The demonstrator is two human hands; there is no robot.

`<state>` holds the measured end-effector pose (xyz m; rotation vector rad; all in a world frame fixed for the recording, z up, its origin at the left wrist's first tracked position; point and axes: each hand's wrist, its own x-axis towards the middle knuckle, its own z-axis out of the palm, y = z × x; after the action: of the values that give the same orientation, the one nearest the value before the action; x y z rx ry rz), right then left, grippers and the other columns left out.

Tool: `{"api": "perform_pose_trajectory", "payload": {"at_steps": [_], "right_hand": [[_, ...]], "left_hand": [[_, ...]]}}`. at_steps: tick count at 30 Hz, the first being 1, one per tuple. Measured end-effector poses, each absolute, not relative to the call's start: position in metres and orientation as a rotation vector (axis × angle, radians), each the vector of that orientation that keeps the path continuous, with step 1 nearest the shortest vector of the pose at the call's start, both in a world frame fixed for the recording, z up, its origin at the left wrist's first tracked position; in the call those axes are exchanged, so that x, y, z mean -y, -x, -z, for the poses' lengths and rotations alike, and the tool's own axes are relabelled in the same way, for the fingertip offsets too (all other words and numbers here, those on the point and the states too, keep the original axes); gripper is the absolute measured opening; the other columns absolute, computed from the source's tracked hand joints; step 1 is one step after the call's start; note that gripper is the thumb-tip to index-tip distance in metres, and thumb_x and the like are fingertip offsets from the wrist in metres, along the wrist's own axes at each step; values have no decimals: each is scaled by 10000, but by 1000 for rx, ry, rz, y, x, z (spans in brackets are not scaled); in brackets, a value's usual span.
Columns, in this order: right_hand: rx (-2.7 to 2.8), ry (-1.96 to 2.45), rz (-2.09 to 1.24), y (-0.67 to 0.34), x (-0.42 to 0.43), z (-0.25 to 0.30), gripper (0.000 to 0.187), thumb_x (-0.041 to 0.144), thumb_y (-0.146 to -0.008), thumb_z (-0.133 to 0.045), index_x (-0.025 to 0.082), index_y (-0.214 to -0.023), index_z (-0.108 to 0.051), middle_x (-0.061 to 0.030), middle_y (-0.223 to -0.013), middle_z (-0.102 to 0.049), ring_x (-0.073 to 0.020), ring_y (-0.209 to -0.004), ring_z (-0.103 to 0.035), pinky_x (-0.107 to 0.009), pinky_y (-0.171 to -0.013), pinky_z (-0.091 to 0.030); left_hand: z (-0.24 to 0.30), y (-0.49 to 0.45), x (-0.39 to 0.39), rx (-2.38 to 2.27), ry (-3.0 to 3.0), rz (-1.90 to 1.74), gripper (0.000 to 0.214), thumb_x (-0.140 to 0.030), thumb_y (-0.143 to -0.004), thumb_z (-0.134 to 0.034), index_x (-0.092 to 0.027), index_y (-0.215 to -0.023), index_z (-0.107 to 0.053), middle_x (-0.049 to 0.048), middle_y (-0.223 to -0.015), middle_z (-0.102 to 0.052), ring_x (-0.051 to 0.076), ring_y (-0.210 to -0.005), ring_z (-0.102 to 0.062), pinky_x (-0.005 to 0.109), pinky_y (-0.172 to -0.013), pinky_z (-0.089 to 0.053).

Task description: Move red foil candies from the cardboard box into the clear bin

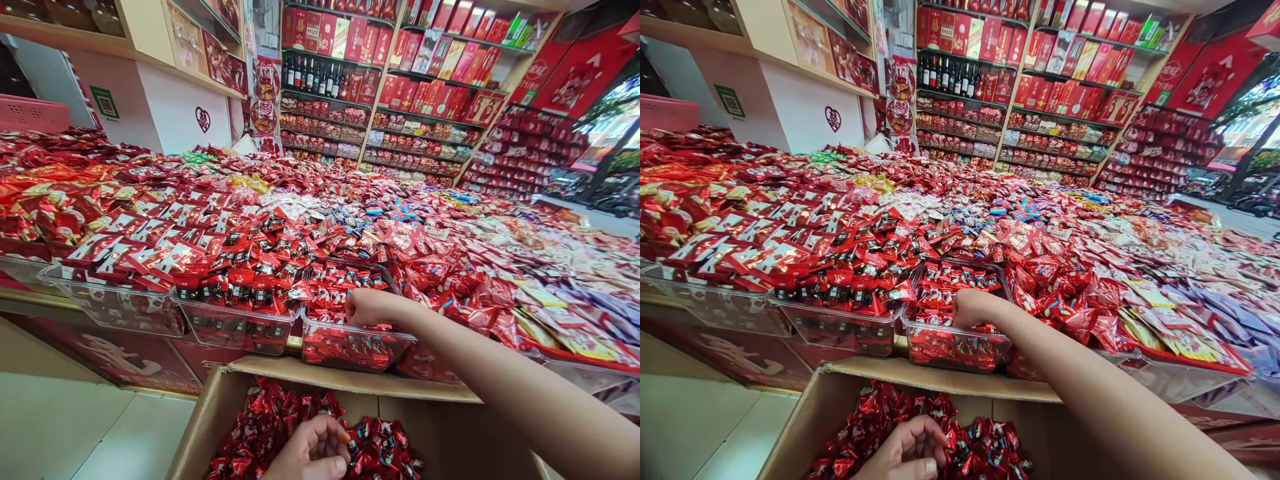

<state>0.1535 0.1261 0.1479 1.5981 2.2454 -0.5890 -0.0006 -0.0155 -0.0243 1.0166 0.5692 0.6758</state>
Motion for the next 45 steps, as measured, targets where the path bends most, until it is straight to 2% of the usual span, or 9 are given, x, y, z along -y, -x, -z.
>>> {"api": "perform_pose_trajectory", "payload": {"at_steps": [4,10,16,23,31,37,45], "right_hand": [[-2486,-1525,622,-156,-130,-146,265,281,-585,-536,187,-822,-606,-21,-754,-624,-129,-644,-535,-189,-506,-363],[-2535,-1401,521,-141,-131,-141,353,307,-582,-555,189,-914,-584,-44,-841,-618,-158,-710,-539,-202,-533,-362],[-2517,-1372,611,-139,-133,-141,331,341,-546,-601,208,-848,-586,-18,-783,-607,-134,-649,-517,-183,-474,-333],[-2530,-1407,676,-142,-134,-143,225,274,-591,-549,186,-796,-582,-1,-701,-584,-95,-584,-478,-166,-458,-316],[-2531,-1395,631,-140,-133,-141,339,442,-527,-601,196,-755,-555,7,-683,-571,-107,-577,-479,-178,-439,-305],[-2622,-1379,449,-132,-136,-132,374,453,-512,-607,189,-771,-553,-21,-721,-587,-132,-610,-495,-194,-454,-308],[-2529,-1405,467,-144,-142,-149,325,386,-590,-555,181,-839,-597,-26,-718,-614,-129,-608,-520,-198,-475,-327]], "left_hand": [[22,1,16,-566,-1000,-656,270,-241,-620,-632,-141,-852,-538,22,-740,-588,85,-636,-480,214,-582,-359],[25,0,18,-586,-1003,-619,273,-229,-609,-637,-133,-848,-544,20,-740,-599,78,-629,-477,204,-588,-346],[27,0,16,-560,-982,-614,288,-235,-588,-653,-140,-838,-547,11,-731,-597,82,-635,-485,213,-606,-344],[25,-1,16,-552,-1013,-585,283,-250,-601,-652,-133,-835,-543,3,-702,-587,65,-606,-469,198,-584,-329],[43,-3,16,-574,-1072,-563,285,-246,-595,-656,-144,-840,-554,15,-720,-601,81,-621,-495,204,-593,-337],[38,-2,17,-589,-1109,-513,272,-248,-613,-641,-146,-850,-554,13,-733,-598,75,-618,-487,199,-591,-336],[32,-4,17,-572,-1062,-487,290,-275,-597,-657,-153,-840,-557,-1,-708,-582,63,-607,-481,185,-583,-325]]}}
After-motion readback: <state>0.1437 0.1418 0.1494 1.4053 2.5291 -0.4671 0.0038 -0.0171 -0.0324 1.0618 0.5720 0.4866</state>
